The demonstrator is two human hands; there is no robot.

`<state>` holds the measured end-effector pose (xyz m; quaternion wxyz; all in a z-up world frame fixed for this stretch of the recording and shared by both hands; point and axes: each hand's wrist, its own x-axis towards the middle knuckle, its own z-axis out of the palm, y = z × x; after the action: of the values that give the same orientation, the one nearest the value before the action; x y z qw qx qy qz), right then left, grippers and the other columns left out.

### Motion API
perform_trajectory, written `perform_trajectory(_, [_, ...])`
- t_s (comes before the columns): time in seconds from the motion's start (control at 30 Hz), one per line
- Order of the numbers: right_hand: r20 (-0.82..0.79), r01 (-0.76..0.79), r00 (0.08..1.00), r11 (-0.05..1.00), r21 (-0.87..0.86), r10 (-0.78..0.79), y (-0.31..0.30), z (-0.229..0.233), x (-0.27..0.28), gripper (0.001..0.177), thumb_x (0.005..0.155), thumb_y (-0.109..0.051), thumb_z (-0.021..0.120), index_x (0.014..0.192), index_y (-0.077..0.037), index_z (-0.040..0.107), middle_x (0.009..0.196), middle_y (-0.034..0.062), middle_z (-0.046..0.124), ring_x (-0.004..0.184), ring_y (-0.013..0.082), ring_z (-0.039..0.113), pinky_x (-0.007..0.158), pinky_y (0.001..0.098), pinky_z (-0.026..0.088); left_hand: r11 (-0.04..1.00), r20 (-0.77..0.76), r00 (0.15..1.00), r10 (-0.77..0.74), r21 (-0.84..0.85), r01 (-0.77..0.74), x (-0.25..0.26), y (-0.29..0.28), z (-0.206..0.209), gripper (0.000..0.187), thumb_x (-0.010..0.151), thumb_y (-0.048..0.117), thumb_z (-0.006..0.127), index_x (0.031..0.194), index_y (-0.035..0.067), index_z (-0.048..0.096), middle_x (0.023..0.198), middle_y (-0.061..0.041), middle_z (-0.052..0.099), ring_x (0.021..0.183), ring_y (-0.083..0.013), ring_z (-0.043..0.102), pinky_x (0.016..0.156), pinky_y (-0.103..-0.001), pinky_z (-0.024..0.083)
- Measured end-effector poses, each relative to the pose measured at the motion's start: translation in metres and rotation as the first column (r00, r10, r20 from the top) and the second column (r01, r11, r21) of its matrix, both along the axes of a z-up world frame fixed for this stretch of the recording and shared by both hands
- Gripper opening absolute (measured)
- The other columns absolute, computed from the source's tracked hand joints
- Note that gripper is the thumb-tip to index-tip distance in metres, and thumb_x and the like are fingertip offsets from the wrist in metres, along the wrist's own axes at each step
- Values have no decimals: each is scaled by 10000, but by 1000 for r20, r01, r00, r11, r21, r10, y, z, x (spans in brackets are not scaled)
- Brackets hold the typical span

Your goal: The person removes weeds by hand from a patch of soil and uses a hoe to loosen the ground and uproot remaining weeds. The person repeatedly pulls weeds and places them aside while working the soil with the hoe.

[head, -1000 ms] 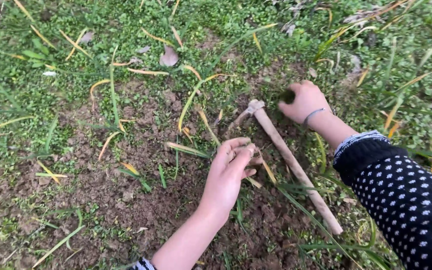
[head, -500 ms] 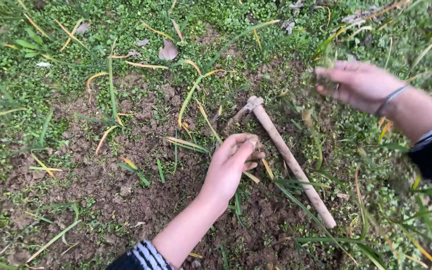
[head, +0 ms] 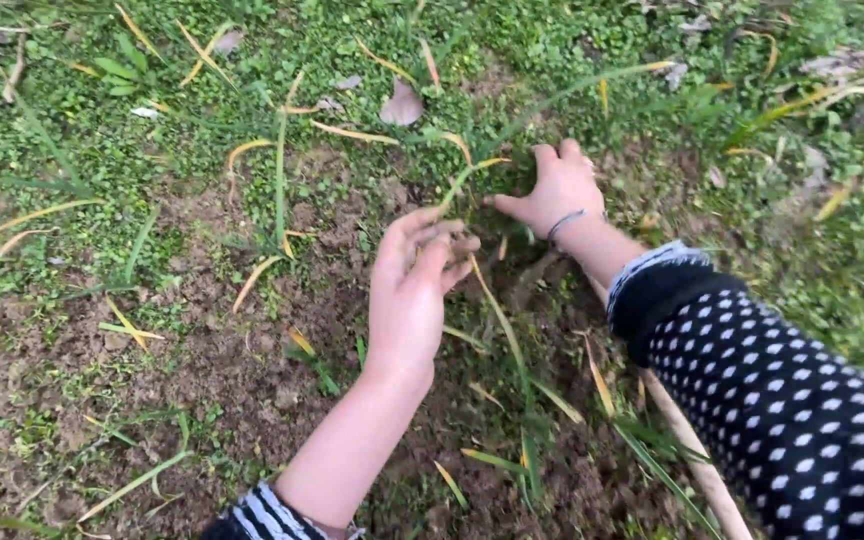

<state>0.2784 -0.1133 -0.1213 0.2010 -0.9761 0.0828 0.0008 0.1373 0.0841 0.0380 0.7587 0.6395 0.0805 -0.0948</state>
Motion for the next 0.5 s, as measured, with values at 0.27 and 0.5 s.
perform_trajectory(0.27, [117, -50, 990, 972, -230, 78, -18, -30, 5, 483, 823, -371, 738, 1245, -164, 628, 1122, 130, 603, 1004, 413, 684, 816, 556, 606, 997, -70, 997, -28, -74, 23, 5, -21, -35, 330, 1002, 49, 432, 1315, -51, 456, 1188, -177, 550, 1074, -235, 627, 931, -335, 534])
perform_trajectory(0.5, [158, -55, 986, 998, 7, 53, -47, -48, 30, 311, 797, -326, 765, 1091, -225, 780, 927, 131, 751, 905, 426, 727, 742, 540, 623, 991, -79, 996, -40, -128, 30, 5, -25, -24, 332, 1009, 55, 409, 1314, -70, 447, 1181, -172, 551, 1085, -229, 621, 929, -339, 529])
